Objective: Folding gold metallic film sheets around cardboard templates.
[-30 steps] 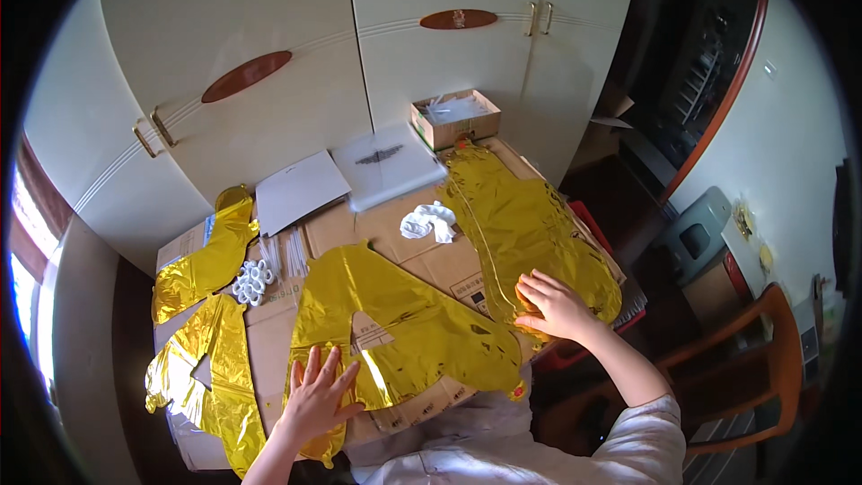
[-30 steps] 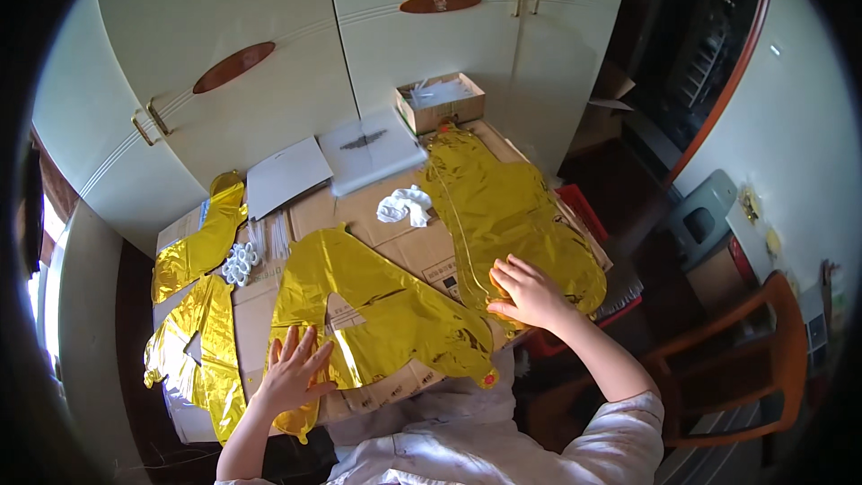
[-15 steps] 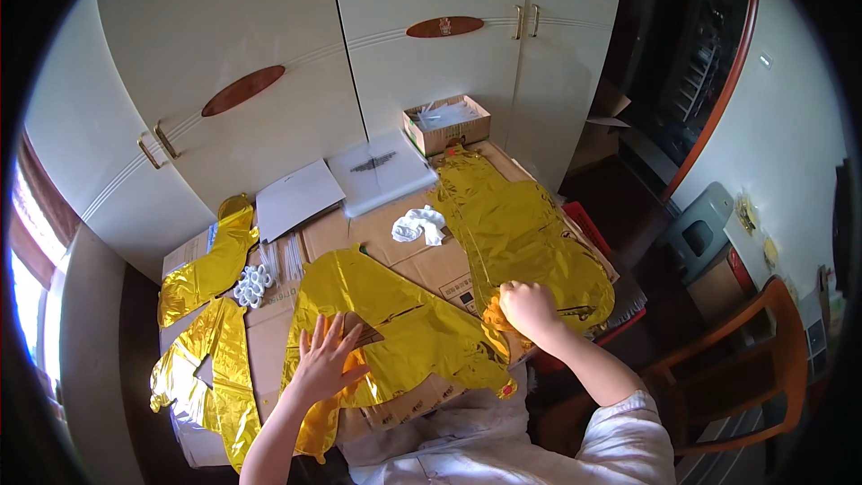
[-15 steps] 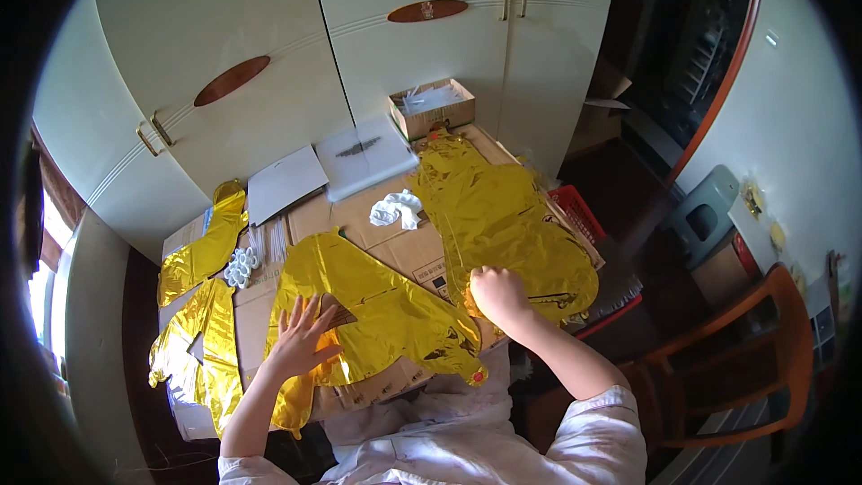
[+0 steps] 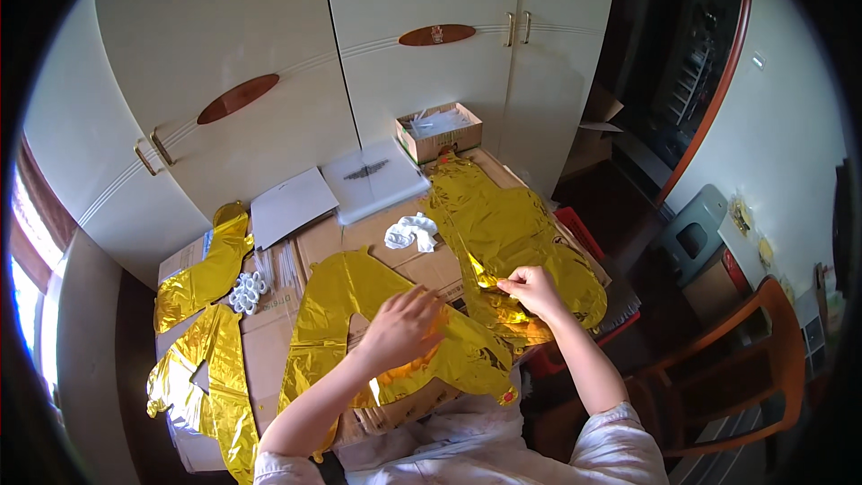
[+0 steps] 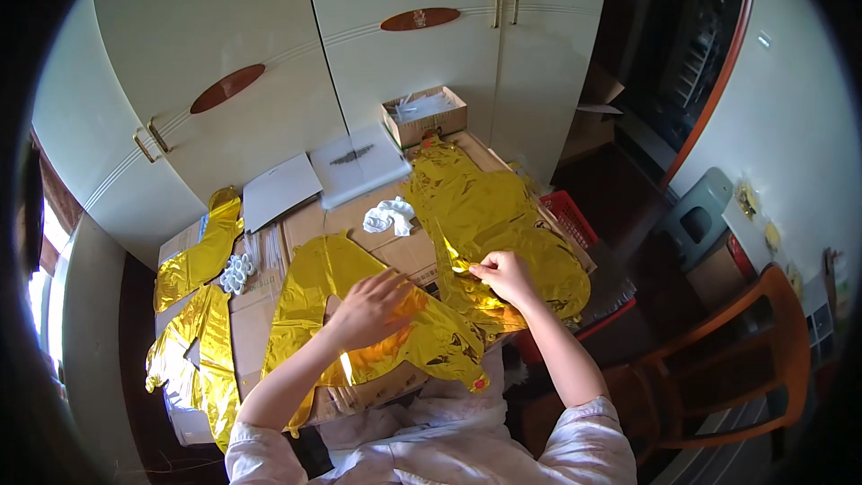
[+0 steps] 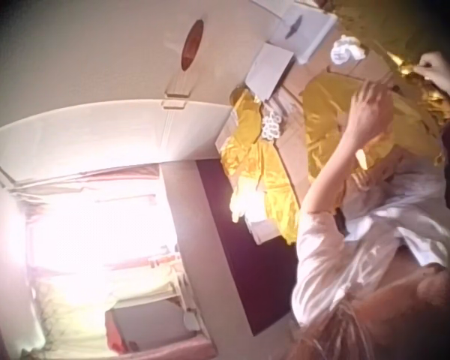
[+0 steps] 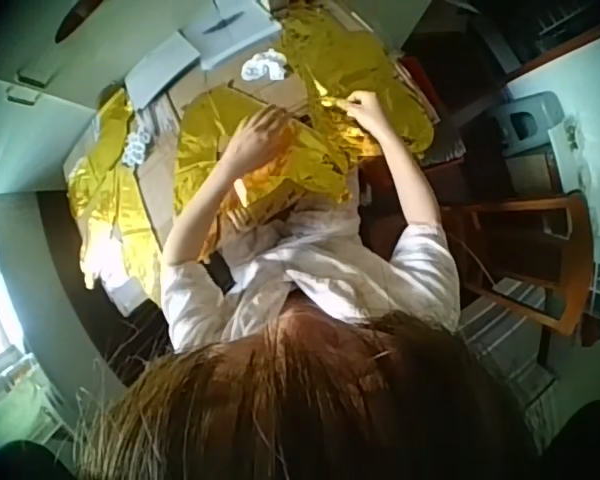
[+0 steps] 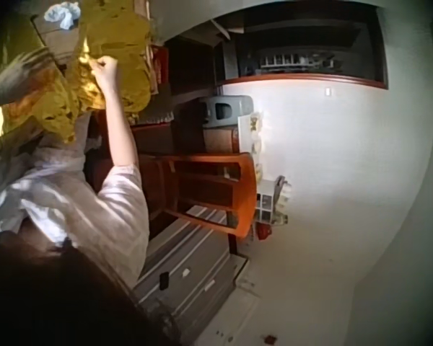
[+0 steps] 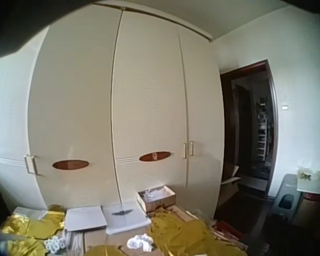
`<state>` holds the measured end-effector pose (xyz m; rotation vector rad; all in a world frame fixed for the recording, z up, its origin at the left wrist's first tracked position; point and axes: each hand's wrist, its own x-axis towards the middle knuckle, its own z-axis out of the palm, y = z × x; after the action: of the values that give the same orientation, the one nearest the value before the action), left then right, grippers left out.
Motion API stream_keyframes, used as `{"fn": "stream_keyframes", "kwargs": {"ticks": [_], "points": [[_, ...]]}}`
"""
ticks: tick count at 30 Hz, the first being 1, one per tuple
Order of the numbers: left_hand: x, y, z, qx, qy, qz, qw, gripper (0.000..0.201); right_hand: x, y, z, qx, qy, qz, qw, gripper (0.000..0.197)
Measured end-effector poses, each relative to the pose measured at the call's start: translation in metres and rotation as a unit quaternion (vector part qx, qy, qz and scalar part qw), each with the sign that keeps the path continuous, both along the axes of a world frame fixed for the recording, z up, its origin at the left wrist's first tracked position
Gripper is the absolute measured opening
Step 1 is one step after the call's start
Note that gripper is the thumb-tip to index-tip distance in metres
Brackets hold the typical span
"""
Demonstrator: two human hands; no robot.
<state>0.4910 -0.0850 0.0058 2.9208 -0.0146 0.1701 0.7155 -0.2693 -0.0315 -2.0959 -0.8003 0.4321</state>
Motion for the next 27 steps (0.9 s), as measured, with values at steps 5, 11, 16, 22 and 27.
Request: {"fn": "stream_keyframes", "kwargs": {"ticks": [5,11,16,22,27], "points": [[0.067,-0.022,-0.021,-0.060,-0.084,-0.079,0.991,0.045,0.012,0.002,-0.008,0.081,0.177,0.040,0.980,0.017],[0.099,-0.032,-0.034,-0.111,-0.121,-0.012,0.986,0.025,0.011,0.001,0.003,0.047,0.178,0.034,0.982,0.010],[0.103,-0.031,-0.041,-0.077,-0.134,-0.055,0.986,0.018,0.019,-0.003,-0.009,0.138,0.218,-0.015,0.966,0.007],[0.106,-0.033,-0.043,-0.072,-0.146,-0.033,0.986,0.017,0.032,-0.006,-0.010,0.164,0.160,-0.005,0.973,0.006],[0.110,-0.031,-0.040,-0.042,-0.132,-0.041,0.990,0.018,0.044,-0.011,0.013,0.094,0.127,0.018,0.987,0.009]]}}
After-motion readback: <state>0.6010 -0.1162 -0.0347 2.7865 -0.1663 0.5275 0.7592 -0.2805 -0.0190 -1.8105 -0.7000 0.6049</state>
